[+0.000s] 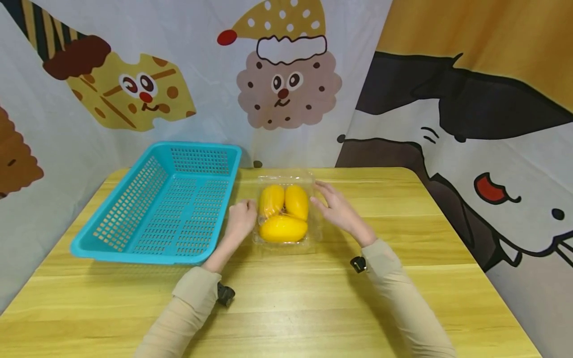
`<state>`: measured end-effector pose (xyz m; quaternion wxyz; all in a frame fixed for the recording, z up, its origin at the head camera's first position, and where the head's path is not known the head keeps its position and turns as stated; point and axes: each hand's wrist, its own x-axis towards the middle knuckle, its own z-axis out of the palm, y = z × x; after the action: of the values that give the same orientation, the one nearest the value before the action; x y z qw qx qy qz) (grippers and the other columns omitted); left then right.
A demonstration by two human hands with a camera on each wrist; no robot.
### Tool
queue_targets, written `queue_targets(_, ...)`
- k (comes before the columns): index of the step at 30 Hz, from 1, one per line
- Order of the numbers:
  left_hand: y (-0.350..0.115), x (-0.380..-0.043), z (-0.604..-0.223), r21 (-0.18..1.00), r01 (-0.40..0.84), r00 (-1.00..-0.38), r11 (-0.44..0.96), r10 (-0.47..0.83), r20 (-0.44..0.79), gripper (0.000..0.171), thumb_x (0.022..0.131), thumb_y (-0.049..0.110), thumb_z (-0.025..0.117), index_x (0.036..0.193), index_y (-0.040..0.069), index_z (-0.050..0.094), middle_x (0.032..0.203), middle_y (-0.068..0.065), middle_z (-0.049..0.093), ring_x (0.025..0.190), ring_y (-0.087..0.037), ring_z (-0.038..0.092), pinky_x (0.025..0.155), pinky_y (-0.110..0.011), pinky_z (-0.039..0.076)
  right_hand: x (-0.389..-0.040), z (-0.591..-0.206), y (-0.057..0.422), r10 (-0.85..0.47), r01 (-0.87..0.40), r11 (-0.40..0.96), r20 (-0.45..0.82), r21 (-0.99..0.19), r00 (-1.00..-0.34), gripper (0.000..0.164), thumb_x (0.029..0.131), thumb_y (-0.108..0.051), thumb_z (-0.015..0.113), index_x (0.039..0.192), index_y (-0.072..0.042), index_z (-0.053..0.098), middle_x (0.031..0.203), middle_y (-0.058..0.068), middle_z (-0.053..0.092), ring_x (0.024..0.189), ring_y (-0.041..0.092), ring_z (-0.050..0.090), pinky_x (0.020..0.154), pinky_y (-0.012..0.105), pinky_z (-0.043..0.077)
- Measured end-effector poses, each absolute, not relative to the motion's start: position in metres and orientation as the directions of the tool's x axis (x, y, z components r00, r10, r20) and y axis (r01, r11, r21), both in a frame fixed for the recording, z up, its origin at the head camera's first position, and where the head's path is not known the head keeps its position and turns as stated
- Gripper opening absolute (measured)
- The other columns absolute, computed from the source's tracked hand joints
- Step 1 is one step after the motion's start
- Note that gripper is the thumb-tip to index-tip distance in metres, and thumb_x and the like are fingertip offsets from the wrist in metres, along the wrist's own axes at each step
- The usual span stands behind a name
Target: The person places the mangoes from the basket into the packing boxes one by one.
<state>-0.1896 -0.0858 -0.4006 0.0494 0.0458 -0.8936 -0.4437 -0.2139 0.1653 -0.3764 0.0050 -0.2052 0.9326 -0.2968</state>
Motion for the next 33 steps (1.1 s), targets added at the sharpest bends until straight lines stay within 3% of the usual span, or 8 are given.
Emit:
queue_targets(3, -0.086, -0.189, -0.399, 0.820, -0.093, -0.990, 0.565, -0.144, -0.014, 0.038, 0.101, 0.026, 0.034, 0.076, 0.006, 0.054, 0.060, -0.004, 0.043, 0.051, -0.015, 0.039, 0.043, -0.024, 0.033, -0.214, -0.382, 0.163, -0.385, -0.372, 0.748, 0.097, -0.549, -0.918, 0.055, 0.100, -0.031, 0.045, 0.144, 0.000, 0.035, 0.153, 0.020, 0.028, 0.140, 0.039, 0.030, 0.116, 0.054, 0.025)
queue_targets(6, -0.085, -0.185, -0.398, 0.811, -0.105, -0.990, 0.576, -0.138, -0.030, 0.038, 0.101, 0.027, 0.034, 0.091, 0.001, 0.060, 0.069, -0.010, 0.054, 0.057, -0.019, 0.048, 0.046, -0.028, 0.040, -0.214, -0.385, 0.160, -0.387, -0.370, 0.751, 0.090, -0.547, -0.918, 0.056, 0.100, -0.030, 0.046, 0.145, 0.000, 0.034, 0.153, 0.021, 0.029, 0.140, 0.039, 0.030, 0.116, 0.053, 0.024)
queue_targets(9, -0.084, -0.180, -0.397, 0.785, -0.079, -0.993, 0.614, -0.118, -0.007, 0.036, 0.099, 0.022, 0.038, 0.111, -0.003, 0.061, 0.094, -0.020, 0.066, 0.078, -0.027, 0.062, 0.064, -0.038, 0.053, -0.213, -0.386, 0.158, -0.385, -0.369, 0.754, 0.090, -0.544, -0.919, 0.056, 0.100, -0.031, 0.046, 0.144, 0.001, 0.034, 0.152, 0.021, 0.031, 0.141, 0.037, 0.030, 0.117, 0.051, 0.024)
queue_targets(12, -0.084, -0.174, -0.398, 0.774, -0.046, -0.996, 0.632, -0.090, 0.014, 0.037, 0.097, 0.017, 0.041, 0.122, -0.005, 0.057, 0.117, -0.023, 0.063, 0.102, -0.033, 0.063, 0.085, -0.045, 0.054, -0.213, -0.387, 0.156, -0.382, -0.371, 0.761, 0.093, -0.532, -0.919, 0.056, 0.100, -0.032, 0.045, 0.144, 0.001, 0.034, 0.152, 0.021, 0.032, 0.140, 0.037, 0.031, 0.116, 0.051, 0.025)
queue_targets(14, -0.085, -0.169, -0.399, 0.768, -0.031, -0.997, 0.639, -0.074, 0.021, 0.037, 0.097, 0.016, 0.042, 0.123, -0.006, 0.055, 0.121, -0.024, 0.061, 0.103, -0.034, 0.062, 0.089, -0.046, 0.053, -0.213, -0.388, 0.156, -0.383, -0.372, 0.762, 0.094, -0.530, -0.919, 0.056, 0.100, -0.032, 0.045, 0.144, 0.001, 0.034, 0.151, 0.021, 0.032, 0.140, 0.037, 0.031, 0.116, 0.051, 0.026)
queue_targets(21, -0.087, -0.147, -0.402, 0.755, 0.000, -1.000, 0.655, -0.012, 0.010, 0.038, 0.098, 0.015, 0.039, 0.125, -0.008, 0.052, 0.106, -0.022, 0.062, 0.069, -0.020, 0.053, 0.060, -0.032, 0.049, -0.211, -0.388, 0.155, -0.384, -0.364, 0.762, 0.081, -0.536, -0.920, 0.057, 0.101, -0.034, 0.043, 0.146, -0.001, 0.033, 0.153, 0.019, 0.030, 0.140, 0.037, 0.031, 0.116, 0.051, 0.027)
queue_targets(29, -0.084, -0.127, -0.404, 0.751, -0.006, -1.000, 0.660, 0.013, -0.020, 0.039, 0.098, 0.014, 0.040, 0.128, -0.009, 0.047, 0.083, -0.013, 0.057, 0.053, -0.013, 0.045, 0.041, -0.020, 0.036, -0.210, -0.387, 0.155, -0.376, -0.357, 0.760, 0.079, -0.544, -0.923, 0.056, 0.100, -0.033, 0.043, 0.145, 0.000, 0.034, 0.152, 0.019, 0.030, 0.140, 0.037, 0.032, 0.116, 0.051, 0.027)
queue_targets(33, -0.083, -0.121, -0.407, 0.751, -0.033, -0.998, 0.659, 0.021, -0.062, 0.033, 0.099, 0.017, 0.037, 0.113, -0.007, 0.053, 0.066, -0.005, 0.049, 0.045, -0.011, 0.038, 0.036, -0.017, 0.029, -0.210, -0.387, 0.155, -0.379, -0.358, 0.760, 0.079, -0.542, -0.922, 0.056, 0.101, -0.034, 0.043, 0.145, 0.000, 0.034, 0.152, 0.019, 0.030, 0.140, 0.036, 0.031, 0.116, 0.050, 0.027)
